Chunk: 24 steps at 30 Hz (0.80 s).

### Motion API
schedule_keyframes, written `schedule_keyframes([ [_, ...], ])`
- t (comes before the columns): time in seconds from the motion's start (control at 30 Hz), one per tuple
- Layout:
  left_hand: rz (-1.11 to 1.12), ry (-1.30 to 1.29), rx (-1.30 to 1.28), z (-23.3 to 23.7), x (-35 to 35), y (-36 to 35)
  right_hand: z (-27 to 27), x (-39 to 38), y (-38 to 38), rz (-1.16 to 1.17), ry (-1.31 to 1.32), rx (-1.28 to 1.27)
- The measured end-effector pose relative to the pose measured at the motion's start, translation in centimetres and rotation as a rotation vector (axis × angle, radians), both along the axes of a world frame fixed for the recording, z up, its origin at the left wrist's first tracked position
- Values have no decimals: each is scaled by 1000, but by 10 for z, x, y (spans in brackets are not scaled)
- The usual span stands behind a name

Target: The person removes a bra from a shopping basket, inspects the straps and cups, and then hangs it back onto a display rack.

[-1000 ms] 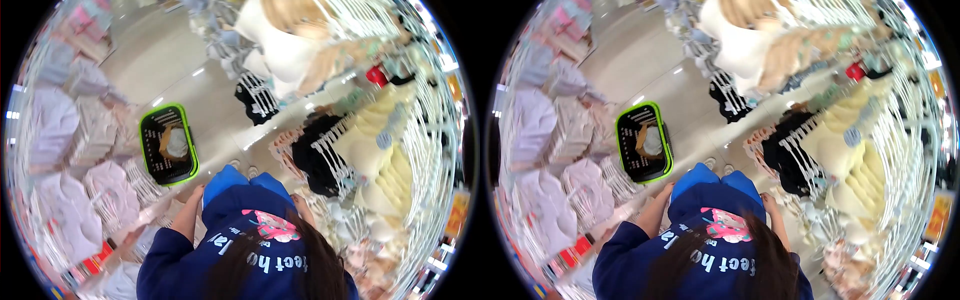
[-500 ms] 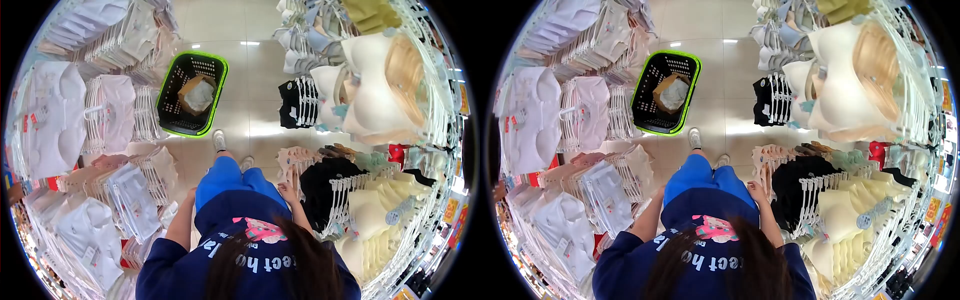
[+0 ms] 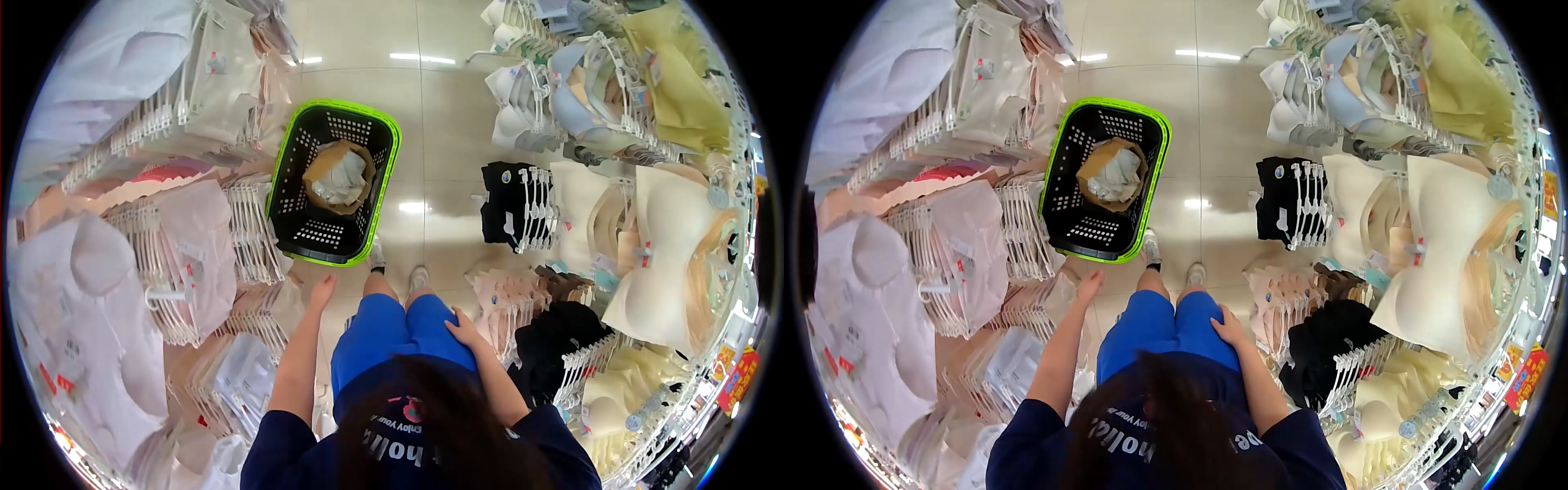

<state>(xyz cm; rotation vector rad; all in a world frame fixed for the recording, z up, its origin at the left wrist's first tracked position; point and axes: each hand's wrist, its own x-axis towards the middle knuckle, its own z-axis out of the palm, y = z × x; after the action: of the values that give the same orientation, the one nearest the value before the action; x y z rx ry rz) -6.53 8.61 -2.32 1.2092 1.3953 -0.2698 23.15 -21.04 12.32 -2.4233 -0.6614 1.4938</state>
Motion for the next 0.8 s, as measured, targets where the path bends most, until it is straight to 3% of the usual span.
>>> schedule_keyframes([
  [0.13,149,-252,71,5,46,32,-13,2,42,149,10,-125],
  [0.23,-9,-99,74,7,62,31,-30,9,80,205,73,-297],
  [0.33,-207,-91,253,-16,65,24,-37,11,128,272,115,-466],
  [0.5,-435,54,304,2,91,87,-56,7,161,387,129,-619],
  [0.7,-542,105,500,-69,128,147,-85,23,145,372,134,-693],
  [0.8,-544,79,403,-105,180,180,-103,20,128,351,95,-640],
])
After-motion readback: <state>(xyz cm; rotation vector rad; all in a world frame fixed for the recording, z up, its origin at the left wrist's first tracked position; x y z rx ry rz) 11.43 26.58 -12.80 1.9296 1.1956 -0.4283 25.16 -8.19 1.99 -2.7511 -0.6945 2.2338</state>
